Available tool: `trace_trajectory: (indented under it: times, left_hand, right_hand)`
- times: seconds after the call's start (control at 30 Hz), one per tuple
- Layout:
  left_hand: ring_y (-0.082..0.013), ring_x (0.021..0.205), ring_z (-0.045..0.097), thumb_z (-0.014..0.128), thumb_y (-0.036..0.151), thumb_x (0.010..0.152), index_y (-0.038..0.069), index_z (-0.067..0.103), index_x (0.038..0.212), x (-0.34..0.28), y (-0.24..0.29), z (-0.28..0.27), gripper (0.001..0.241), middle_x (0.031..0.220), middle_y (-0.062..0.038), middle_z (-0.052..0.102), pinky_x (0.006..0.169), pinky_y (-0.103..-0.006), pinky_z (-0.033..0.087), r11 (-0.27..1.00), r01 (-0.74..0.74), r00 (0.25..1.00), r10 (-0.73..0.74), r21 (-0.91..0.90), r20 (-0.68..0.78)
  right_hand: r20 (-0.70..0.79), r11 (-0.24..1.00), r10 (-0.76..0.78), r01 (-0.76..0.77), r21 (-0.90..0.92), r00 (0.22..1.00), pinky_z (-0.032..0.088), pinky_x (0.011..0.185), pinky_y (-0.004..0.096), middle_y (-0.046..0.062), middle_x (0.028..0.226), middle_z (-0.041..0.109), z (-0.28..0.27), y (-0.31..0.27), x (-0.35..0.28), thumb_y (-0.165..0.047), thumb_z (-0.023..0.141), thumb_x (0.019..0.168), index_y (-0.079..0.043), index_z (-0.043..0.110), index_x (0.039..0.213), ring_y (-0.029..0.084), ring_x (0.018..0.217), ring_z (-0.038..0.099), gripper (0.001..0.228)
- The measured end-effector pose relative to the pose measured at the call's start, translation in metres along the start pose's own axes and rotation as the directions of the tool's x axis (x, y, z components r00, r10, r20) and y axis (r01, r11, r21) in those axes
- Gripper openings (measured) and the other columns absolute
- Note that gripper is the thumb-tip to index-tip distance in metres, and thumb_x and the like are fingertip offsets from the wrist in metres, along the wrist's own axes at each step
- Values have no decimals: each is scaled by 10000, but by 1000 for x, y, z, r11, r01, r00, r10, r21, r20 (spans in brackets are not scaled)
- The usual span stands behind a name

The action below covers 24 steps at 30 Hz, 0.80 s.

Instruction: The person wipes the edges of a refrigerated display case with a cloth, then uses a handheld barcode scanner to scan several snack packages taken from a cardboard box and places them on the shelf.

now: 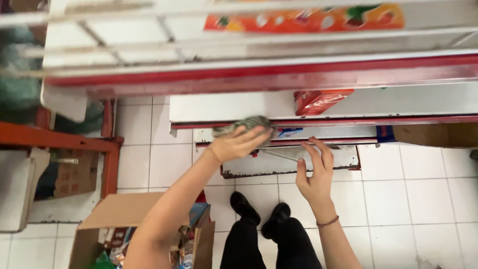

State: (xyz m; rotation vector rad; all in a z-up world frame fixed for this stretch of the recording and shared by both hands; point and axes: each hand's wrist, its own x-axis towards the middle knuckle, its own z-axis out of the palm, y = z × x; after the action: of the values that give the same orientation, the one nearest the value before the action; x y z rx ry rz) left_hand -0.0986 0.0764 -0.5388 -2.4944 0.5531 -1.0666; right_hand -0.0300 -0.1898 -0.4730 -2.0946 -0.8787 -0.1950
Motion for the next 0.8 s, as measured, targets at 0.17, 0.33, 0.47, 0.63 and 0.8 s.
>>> trace_trajectory:
  times: [0.17,0.33,0.47,0.63,0.8]
  left_hand:
    - [-189,1550,314,553,243,1028,123,579,1531,52,7,-3,517,1612,-28,443,1320,-450,54,990,-128,988,133,-57,79]
    - [-208,1542,318,548,260,979,76,583,1499,102,26,4,553,1624,-56,445,1313,-438,101,979,-201,971,204,-32,128]
    - [-218,1536,330,558,258,935,47,601,1470,140,39,9,576,1610,-61,459,1304,-437,126,967,-229,957,244,-110,154]
    - [-229,1536,325,563,240,953,44,620,1451,191,70,29,538,1605,-49,472,1307,-433,135,974,-203,973,212,-100,90]
    - [-232,1538,323,523,297,978,41,610,1467,235,102,49,558,1598,-55,472,1289,-430,151,977,-211,974,213,-23,84]
  right_hand:
    - [-58,997,65,-62,45,996,466,1089,454,175,1368,572,-15,4,2,55,620,868,-35,631,1263,379,1273,568,405]
    - [-115,992,123,-121,28,986,480,1073,453,176,1361,581,-35,14,0,60,614,861,-35,636,1258,381,1261,579,409]
    - [-174,986,165,-166,6,971,484,1061,444,172,1358,585,-59,26,-3,61,619,866,-36,641,1252,374,1254,582,399]
    - [-248,977,206,-213,0,947,491,1047,428,174,1352,595,-86,49,-5,59,616,873,-34,646,1242,364,1236,595,382]
    - [-379,950,281,-312,-21,882,486,1067,427,176,1322,602,-123,89,2,73,598,892,-13,672,1223,361,1240,601,351]
